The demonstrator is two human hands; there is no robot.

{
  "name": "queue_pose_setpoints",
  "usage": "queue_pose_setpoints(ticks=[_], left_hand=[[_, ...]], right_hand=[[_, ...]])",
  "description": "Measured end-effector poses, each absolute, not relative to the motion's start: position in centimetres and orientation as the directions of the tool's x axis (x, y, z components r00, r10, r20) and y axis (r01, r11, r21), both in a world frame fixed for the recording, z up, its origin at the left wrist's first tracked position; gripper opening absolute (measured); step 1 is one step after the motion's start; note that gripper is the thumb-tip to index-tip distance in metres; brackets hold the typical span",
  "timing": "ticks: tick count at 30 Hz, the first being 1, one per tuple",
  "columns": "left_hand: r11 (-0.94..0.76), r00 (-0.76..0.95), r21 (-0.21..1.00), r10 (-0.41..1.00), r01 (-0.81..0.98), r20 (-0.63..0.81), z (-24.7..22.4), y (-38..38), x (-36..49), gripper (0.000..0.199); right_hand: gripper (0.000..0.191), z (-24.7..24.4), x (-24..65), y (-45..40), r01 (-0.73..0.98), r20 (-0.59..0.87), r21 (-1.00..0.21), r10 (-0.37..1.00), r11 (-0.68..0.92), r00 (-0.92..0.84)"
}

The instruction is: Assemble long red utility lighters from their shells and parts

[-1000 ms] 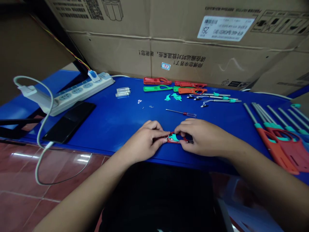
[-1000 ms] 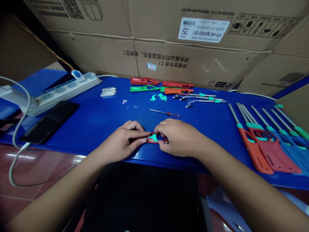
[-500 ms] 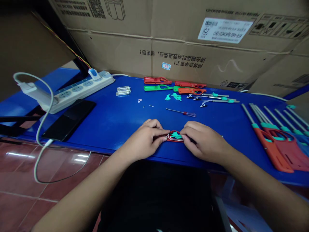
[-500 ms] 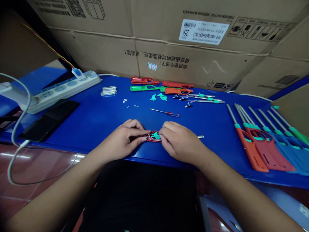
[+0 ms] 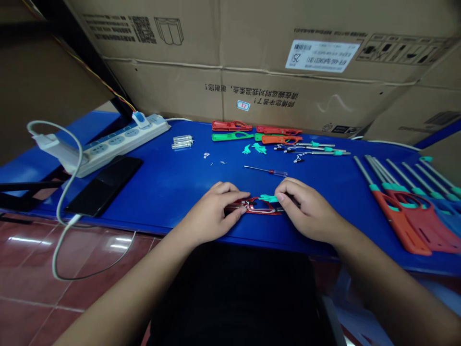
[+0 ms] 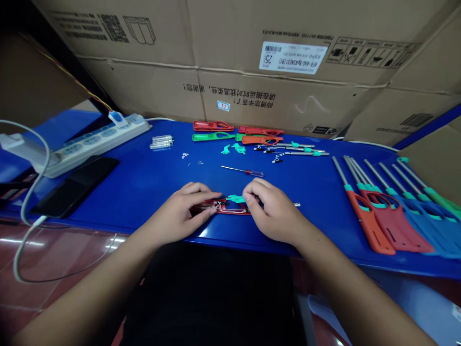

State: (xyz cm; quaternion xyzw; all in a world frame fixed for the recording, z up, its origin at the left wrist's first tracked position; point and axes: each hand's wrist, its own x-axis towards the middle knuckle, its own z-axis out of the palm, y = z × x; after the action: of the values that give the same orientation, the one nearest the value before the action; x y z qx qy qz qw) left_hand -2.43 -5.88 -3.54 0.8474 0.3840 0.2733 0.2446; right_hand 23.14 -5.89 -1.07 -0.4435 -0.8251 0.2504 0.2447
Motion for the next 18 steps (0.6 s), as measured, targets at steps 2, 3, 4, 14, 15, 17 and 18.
queue_pose_setpoints(ticks=[2, 3, 4, 14, 15, 17, 18], left_hand=[[-0.588, 0.529, 0.627, 0.79, 0.511, 0.31, -3.5, -6.0, -2.4, 0.037], [-0.597, 0.512, 0.623, 0.789, 0.505, 0.341, -3.5, -6.0, -2.4, 0.036], [-0.611, 0.495, 0.614, 0.783, 0.501, 0.375, -3.4, -6.1, -2.4, 0.036], [-0.742, 0.444, 0.459, 0.665, 0.49, 0.601, -3.1, -6.9, -1.7, 0.012], [-0.731, 0.454, 0.444, 0.675, 0.518, 0.581, -2.8, -6.7, -1.8, 0.016], [-0.688, 0.477, 0.406, 0.717, 0.602, 0.508, -1.8, -5.9, -2.2, 0.029], [-0.655, 0.482, 0.388, 0.747, 0.648, 0.458, -1.1, -5.1, -2.5, 0.035]], right_hand=[[0.017, -0.8, 23.0, -6.1, 0.602, 0.178, -0.64, 0.854, 0.478, -0.489], [0.017, -0.7, 22.8, -6.2, 0.601, 0.174, -0.643, 0.854, 0.476, -0.49], [0.017, -0.6, 22.6, -6.4, 0.602, 0.17, -0.642, 0.854, 0.475, -0.492], [0.012, 0.0, 21.0, -7.7, 0.572, 0.305, -0.538, 0.776, 0.619, -0.553], [0.012, -0.1, 21.2, -7.5, 0.585, 0.341, -0.483, 0.755, 0.652, -0.56], [0.013, -0.3, 21.7, -6.4, 0.643, 0.389, -0.354, 0.732, 0.679, -0.559], [0.015, -0.4, 22.1, -5.5, 0.689, 0.398, -0.288, 0.738, 0.665, -0.546]])
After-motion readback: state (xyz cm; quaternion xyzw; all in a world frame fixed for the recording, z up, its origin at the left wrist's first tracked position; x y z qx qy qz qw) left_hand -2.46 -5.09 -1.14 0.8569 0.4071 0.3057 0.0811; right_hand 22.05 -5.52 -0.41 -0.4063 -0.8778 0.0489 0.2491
